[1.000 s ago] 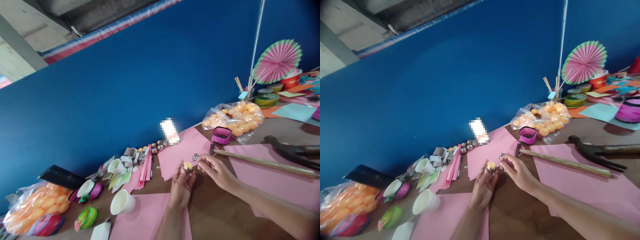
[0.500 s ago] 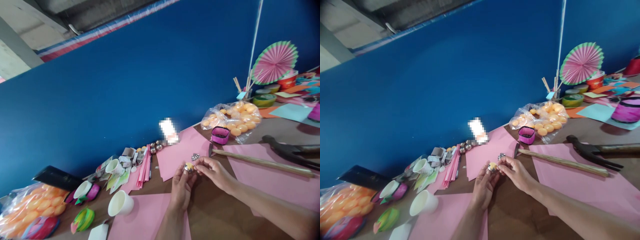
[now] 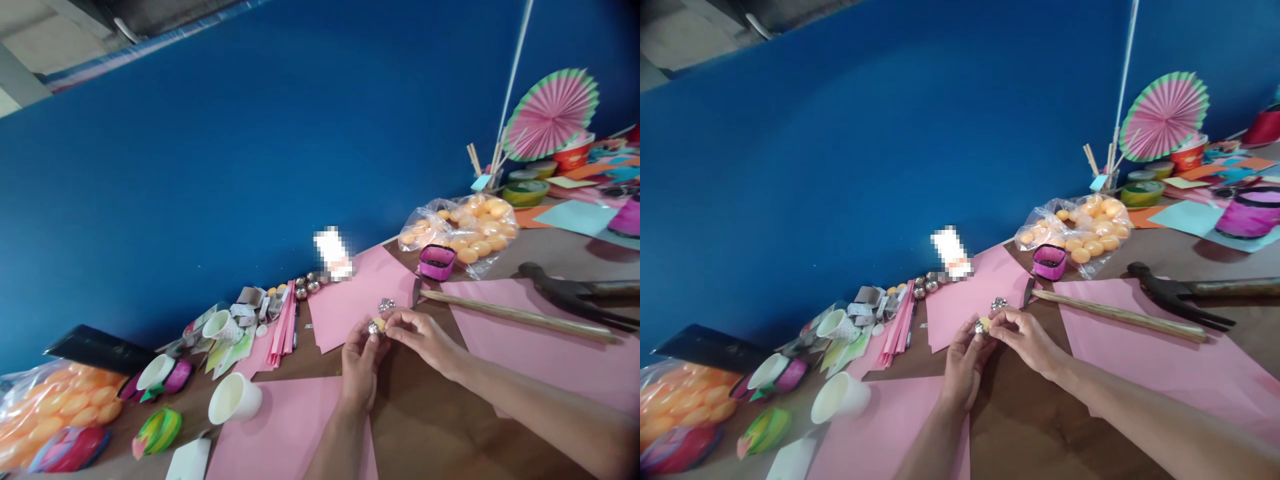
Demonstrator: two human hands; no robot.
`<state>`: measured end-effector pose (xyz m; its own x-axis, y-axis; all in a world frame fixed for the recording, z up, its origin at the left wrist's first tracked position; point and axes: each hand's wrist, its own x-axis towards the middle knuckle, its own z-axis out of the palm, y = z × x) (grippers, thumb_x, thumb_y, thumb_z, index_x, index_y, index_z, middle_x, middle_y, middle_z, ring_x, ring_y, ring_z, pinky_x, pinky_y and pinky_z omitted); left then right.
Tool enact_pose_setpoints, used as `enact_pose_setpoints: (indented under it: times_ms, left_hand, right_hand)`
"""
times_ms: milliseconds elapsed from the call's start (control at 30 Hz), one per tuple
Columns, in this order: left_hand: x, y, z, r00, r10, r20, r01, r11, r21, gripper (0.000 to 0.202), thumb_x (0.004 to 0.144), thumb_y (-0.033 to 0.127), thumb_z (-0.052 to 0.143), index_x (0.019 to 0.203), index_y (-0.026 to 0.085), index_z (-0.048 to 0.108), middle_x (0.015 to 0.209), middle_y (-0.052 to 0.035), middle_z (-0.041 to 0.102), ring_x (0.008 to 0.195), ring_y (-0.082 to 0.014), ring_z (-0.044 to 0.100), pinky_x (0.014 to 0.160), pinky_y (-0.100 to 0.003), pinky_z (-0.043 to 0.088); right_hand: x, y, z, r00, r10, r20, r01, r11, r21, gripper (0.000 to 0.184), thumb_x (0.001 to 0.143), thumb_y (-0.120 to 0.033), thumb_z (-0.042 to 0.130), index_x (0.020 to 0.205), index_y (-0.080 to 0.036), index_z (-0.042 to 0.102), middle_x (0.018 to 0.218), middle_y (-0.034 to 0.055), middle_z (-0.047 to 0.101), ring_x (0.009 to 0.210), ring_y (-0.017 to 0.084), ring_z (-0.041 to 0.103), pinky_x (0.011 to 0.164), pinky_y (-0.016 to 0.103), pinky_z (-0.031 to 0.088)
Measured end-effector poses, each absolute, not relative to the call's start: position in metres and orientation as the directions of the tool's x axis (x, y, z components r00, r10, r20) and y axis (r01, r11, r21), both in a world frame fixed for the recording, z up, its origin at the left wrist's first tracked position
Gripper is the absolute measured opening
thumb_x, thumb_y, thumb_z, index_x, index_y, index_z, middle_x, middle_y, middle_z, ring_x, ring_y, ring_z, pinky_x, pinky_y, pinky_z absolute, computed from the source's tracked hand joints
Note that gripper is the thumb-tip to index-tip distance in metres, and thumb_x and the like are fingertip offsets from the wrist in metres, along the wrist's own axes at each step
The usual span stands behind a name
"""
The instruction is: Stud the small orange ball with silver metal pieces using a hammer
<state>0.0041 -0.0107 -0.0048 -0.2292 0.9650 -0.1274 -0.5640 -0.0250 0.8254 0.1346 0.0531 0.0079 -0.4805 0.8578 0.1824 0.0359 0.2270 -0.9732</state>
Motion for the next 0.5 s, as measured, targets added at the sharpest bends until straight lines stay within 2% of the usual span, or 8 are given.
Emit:
enact_pose_setpoints:
  times_ms: [500]
  left_hand:
    - [0.0064, -0.0116, -0.002, -0.256, 0.963, -0.089, -0.514, -0.058, 0.856, 0.039, 0.073, 0.024, 0.061, 0.111, 0.019, 0.055, 0.107, -0.0072, 0.062, 0.1, -0.0218, 0.056, 0.09, -0.039, 0.042]
  right_hand:
    - [0.1353, 0.0539, 0.0084, -0.498, 0.855, 0.148, 0.116, 0.235, -0.965, 0.024, 0.077, -0.04, 0.055, 0.069, -0.018, 0.06, 0.102, 0.0044, 0.061, 0.098, 0.022, 0.053, 0.091, 0.033, 0.034]
